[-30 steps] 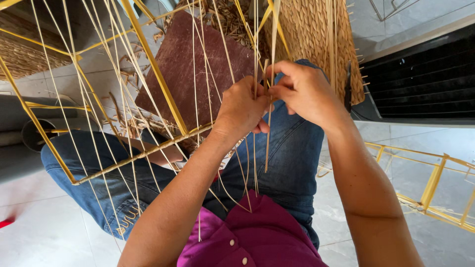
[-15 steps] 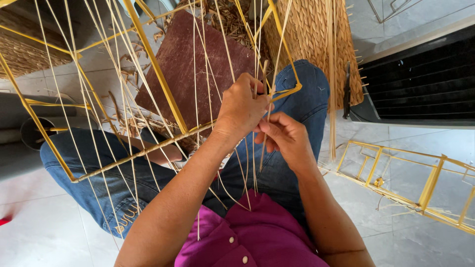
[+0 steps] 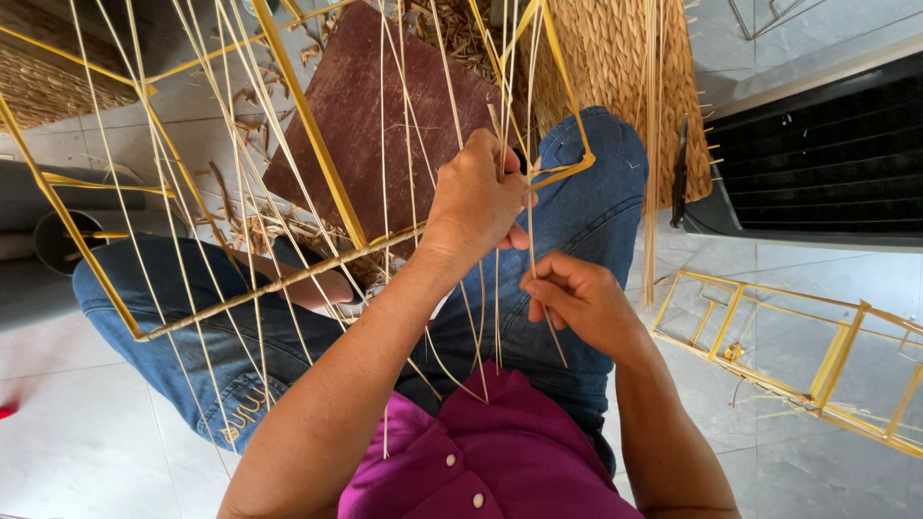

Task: The person sits on the floor with a yellow bamboo frame across their lap and weaves thin bamboo strips between the frame bars, pulling each strip tight and tucking the ends. They briefly use a small knife to trim a strip end before continuing weaving.

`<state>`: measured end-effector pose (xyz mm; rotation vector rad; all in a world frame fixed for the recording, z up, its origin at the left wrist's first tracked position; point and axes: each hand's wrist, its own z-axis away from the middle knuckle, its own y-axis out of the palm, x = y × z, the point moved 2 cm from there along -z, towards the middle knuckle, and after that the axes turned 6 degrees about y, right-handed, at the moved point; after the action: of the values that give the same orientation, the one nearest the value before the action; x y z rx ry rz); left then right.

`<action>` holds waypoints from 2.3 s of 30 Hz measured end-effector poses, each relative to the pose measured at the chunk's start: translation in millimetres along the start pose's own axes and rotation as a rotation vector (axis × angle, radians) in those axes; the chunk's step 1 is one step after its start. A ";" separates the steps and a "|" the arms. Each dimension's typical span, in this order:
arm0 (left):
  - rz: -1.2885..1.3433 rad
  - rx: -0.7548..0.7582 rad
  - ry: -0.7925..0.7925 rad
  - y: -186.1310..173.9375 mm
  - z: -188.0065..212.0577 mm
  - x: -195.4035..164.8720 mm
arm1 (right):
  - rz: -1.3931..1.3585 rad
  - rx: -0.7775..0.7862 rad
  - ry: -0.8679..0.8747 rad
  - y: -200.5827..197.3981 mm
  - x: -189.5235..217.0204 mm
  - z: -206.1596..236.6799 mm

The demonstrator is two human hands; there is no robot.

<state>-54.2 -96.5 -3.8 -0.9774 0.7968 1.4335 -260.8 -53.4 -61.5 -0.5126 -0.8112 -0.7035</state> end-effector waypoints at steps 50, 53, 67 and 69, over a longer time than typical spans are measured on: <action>0.014 0.161 -0.047 -7.0 -19.4 16.3 | -0.554 0.103 -0.235 -0.8 3.8 -104.5; 0.045 0.163 -0.004 -7.6 -15.9 17.9 | -0.348 -0.038 -0.331 -11.1 4.6 -96.7; 0.177 0.107 0.074 -7.9 -5.3 16.0 | -0.075 -0.130 -0.106 -49.9 68.9 -48.3; 0.198 0.095 0.068 -9.6 -6.0 15.5 | -0.156 -0.143 -0.104 -47.9 70.8 -61.3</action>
<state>-43.7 -94.4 -19.8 -0.8977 1.0256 1.5227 -232.4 -151.0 -34.7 -0.6232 -0.9088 -0.8891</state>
